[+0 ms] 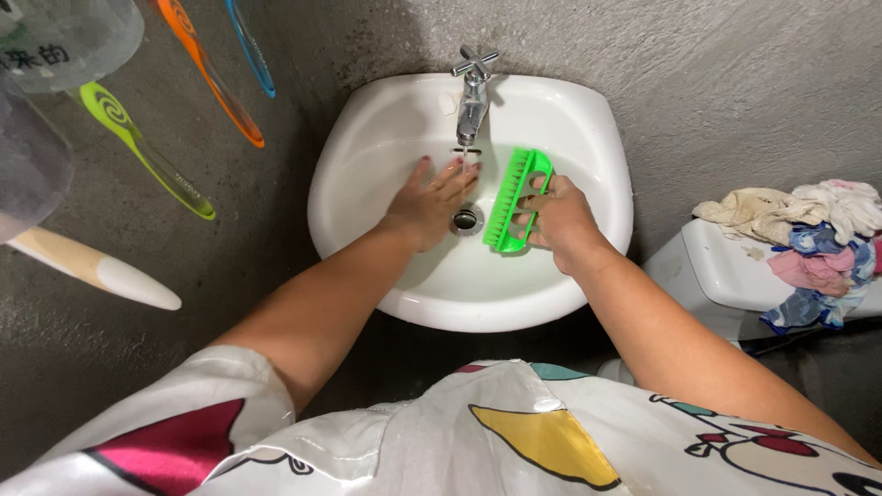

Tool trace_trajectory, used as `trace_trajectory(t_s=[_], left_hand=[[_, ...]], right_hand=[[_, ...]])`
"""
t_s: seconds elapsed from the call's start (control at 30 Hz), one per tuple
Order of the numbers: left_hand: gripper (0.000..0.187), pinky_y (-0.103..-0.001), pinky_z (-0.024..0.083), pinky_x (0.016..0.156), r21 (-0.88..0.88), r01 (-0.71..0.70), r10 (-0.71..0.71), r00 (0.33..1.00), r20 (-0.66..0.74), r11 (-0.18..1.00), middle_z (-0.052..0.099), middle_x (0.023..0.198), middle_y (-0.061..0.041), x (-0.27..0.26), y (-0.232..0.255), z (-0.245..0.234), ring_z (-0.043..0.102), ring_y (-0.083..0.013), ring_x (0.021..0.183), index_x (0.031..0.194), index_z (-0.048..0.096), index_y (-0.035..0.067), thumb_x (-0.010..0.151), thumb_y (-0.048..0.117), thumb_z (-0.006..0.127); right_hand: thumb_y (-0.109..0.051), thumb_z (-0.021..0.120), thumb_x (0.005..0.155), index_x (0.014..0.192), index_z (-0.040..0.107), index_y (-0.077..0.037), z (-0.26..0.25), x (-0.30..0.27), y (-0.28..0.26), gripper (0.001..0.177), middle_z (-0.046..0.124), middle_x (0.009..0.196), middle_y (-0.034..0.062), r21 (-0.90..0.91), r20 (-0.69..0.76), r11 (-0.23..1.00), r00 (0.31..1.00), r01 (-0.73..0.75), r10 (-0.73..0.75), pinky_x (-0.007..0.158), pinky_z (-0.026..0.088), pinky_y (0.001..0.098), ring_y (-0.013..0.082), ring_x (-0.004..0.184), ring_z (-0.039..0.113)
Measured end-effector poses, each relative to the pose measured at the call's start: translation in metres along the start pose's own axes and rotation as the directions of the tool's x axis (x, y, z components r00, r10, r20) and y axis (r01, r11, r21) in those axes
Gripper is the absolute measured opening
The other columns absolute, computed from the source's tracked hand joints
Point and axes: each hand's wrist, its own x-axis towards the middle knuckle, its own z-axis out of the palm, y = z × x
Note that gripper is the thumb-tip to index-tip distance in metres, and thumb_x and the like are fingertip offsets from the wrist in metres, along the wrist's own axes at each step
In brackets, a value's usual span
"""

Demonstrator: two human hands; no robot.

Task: The person rinses a green scrub brush under running water, then uses a blue scoop to pour water onto the toilet seat and tank. They scrub the toilet tank and seat with the brush, repeatedly rinsing the brush and adding water from the scoop. The person also moves a pile of clothes from the tank to the sink.

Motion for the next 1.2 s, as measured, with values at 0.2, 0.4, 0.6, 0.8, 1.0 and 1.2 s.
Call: trace_trajectory(t_s=[0.2, 0.4, 0.6, 0.8, 1.0, 1.2], left_hand=[[0.082, -0.061, -0.002, 0.123, -0.015, 0.415, -0.357, 0.798, 0.486, 0.910, -0.009, 0.172, -0.009, -0.035, 0.000, -0.007, -0.005, -0.0238, 0.159, 0.164, -0.002, 0.007, 0.106, 0.044, 0.041], [0.047, -0.044, 0.046, 0.107, -0.603, 0.176, 0.103, 0.911, 0.399, 0.778, 0.067, 0.131, -0.018, -0.006, 0.035, 0.003, 0.061, -0.0338, 0.121, 0.125, 0.073, 0.004, 0.102, 0.041, 0.055], [0.024, -0.034, 0.059, 0.077, -0.927, 0.374, -0.018, 0.928, 0.373, 0.025, 0.079, 0.097, -0.009, 0.044, 0.008, 0.019, 0.073, -0.0197, 0.087, 0.101, 0.080, 0.004, 0.083, 0.019, 0.076], [0.023, -0.041, 0.058, 0.076, -0.910, 0.411, -0.190, 0.890, 0.415, -0.064, 0.075, 0.096, -0.012, 0.056, -0.001, 0.028, 0.069, -0.0245, 0.084, 0.103, 0.074, 0.003, 0.088, 0.021, 0.072], [0.065, -0.045, 0.052, 0.094, -0.792, 0.329, -0.015, 0.920, 0.392, -0.514, 0.073, 0.118, -0.013, 0.030, -0.013, 0.005, 0.070, -0.0281, 0.108, 0.125, 0.064, 0.012, 0.096, 0.063, 0.037], [0.061, -0.043, 0.054, 0.087, -0.821, 0.295, -0.226, 0.867, 0.445, -0.488, 0.073, 0.112, -0.007, -0.007, -0.016, -0.013, 0.070, -0.0232, 0.098, 0.120, 0.066, 0.017, 0.095, 0.065, 0.040]], right_hand=[[-0.005, 0.041, 0.099, 0.129, 0.047, -0.010, 0.001, -0.004, -0.002, 0.031, 0.063, 0.120, 0.0107, 0.030, 0.021, 0.999, 1.000, 0.010, -0.010, 0.092, 0.060, 0.0406, 0.0214, 0.104, 0.068], [-0.006, 0.042, 0.099, 0.128, 0.047, -0.009, -0.001, -0.002, 0.000, 0.030, 0.062, 0.118, 0.0098, 0.040, 0.007, 0.999, 1.000, 0.004, -0.004, 0.093, 0.058, 0.0423, 0.0209, 0.102, 0.065], [-0.007, 0.050, 0.099, 0.128, 0.048, -0.013, -0.002, 0.003, 0.004, 0.030, 0.061, 0.116, 0.0060, 0.039, -0.037, 0.999, 0.999, 0.015, -0.014, 0.094, 0.057, 0.0445, 0.0172, 0.098, 0.062], [-0.007, 0.048, 0.098, 0.129, 0.053, -0.013, -0.001, 0.008, 0.009, 0.031, 0.063, 0.116, 0.0015, 0.010, -0.008, 0.997, 0.997, 0.076, -0.076, 0.091, 0.057, 0.0425, 0.0143, 0.100, 0.065], [-0.011, 0.059, 0.099, 0.118, 0.069, -0.001, 0.016, 0.027, -0.001, 0.024, 0.069, 0.094, 0.0096, -0.307, 0.174, 0.938, 0.979, 0.158, -0.108, 0.072, 0.053, 0.0414, 0.0220, 0.076, 0.061], [-0.019, 0.054, 0.105, 0.119, 0.073, 0.001, 0.025, 0.075, -0.015, 0.031, 0.074, 0.108, 0.0099, -0.108, 0.344, 0.988, 0.937, 0.111, -0.067, 0.085, 0.057, 0.0284, 0.0157, 0.093, 0.066]])
